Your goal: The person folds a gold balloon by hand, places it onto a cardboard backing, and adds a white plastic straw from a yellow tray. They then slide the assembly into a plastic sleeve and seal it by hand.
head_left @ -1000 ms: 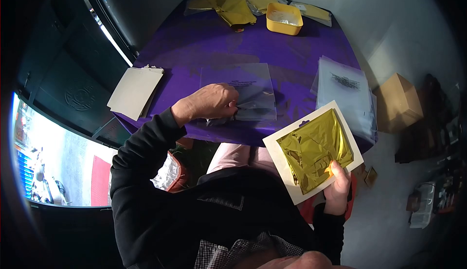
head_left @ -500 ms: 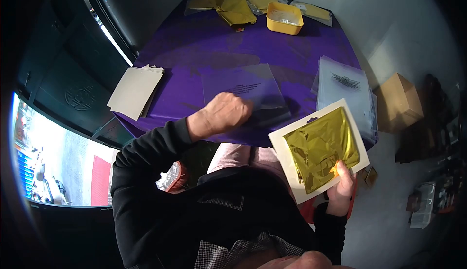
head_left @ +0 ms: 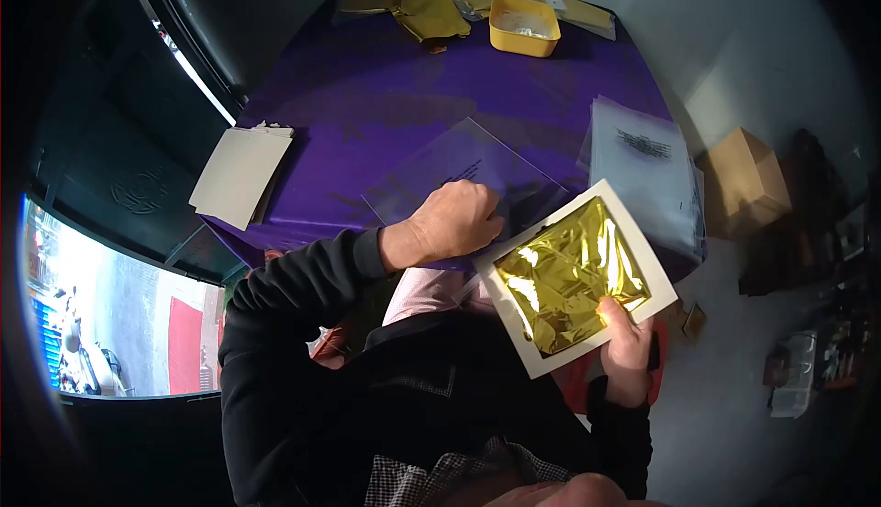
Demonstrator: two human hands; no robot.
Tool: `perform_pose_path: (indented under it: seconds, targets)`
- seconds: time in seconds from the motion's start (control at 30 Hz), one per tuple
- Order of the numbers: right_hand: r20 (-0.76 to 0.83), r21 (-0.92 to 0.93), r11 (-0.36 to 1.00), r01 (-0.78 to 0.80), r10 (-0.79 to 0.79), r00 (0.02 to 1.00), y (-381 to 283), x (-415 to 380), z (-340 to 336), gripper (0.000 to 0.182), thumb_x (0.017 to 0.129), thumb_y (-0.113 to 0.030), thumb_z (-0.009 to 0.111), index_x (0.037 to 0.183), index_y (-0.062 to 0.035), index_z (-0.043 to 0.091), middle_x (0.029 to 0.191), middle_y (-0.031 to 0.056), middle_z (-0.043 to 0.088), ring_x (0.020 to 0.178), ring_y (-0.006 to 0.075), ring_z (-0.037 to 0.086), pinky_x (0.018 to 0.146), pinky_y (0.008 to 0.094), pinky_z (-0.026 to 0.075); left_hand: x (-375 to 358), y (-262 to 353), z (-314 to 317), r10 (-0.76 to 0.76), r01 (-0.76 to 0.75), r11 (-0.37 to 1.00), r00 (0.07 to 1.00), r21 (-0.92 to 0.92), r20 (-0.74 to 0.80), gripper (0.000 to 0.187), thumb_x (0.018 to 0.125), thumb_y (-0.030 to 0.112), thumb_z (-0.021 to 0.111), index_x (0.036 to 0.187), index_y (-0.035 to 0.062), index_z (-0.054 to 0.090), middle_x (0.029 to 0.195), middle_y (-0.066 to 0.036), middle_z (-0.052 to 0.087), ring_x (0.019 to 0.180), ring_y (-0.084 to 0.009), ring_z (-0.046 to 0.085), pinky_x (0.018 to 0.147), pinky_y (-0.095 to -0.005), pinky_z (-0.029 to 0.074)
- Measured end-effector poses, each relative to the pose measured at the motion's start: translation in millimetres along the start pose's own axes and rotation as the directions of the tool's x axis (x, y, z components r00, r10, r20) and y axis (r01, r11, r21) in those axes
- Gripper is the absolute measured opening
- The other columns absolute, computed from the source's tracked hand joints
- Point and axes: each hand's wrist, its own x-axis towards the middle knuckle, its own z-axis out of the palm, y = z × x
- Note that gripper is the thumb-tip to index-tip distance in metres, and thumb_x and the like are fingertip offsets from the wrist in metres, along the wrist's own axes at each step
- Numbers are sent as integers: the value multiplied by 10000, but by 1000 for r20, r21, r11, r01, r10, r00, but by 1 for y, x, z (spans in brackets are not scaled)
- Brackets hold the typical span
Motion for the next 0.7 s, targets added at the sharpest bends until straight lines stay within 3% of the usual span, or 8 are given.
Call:
perform_pose_path:
  seconds: [0.27,0.37,0.4,0.5,0.63,0.7]
  targets:
    - [116,111,958,-265,253,961,19,-1,5,416,885,11,580,1297,1,524,1157,47,610,988,123,584,873,275,450,-1,6,0,-38,38,999,999,-1,7,283,827,229,617,735,-38,631,680,-226,638,668,-387,659,637,-432,547]
    - [79,198,924,-328,319,945,14,0,15,402,884,11,586,1282,-7,540,1141,44,614,977,123,586,858,271,454,-3,4,2,3,-3,1000,1000,11,1,279,832,229,613,737,-32,626,671,-221,634,668,-388,657,633,-438,547]
    - [94,137,918,-373,362,927,18,2,9,397,883,9,595,1276,-16,548,1133,40,616,978,121,590,848,270,460,-4,4,3,40,-39,998,999,41,-19,275,834,228,613,735,-29,620,658,-215,628,664,-386,655,626,-441,546]
    - [65,217,914,-344,338,939,25,1,12,380,881,12,601,1257,-21,563,1130,37,617,957,120,598,833,269,469,-7,7,2,83,-82,994,996,73,-12,271,841,229,609,731,-19,610,635,-202,618,649,-383,649,610,-444,543]
    - [98,147,925,-351,339,936,35,3,9,385,876,21,606,1255,-28,566,1145,40,614,942,120,603,830,269,471,-11,12,5,123,-126,983,992,136,32,278,857,239,598,711,3,605,611,-185,611,602,-364,640,568,-428,537]
    - [38,230,923,-309,309,950,30,2,19,328,849,10,621,1176,19,588,1005,84,665,859,159,655,787,299,522,-13,13,4,146,-148,975,989,166,27,274,859,241,599,714,8,606,601,-177,608,585,-349,639,550,-421,533]
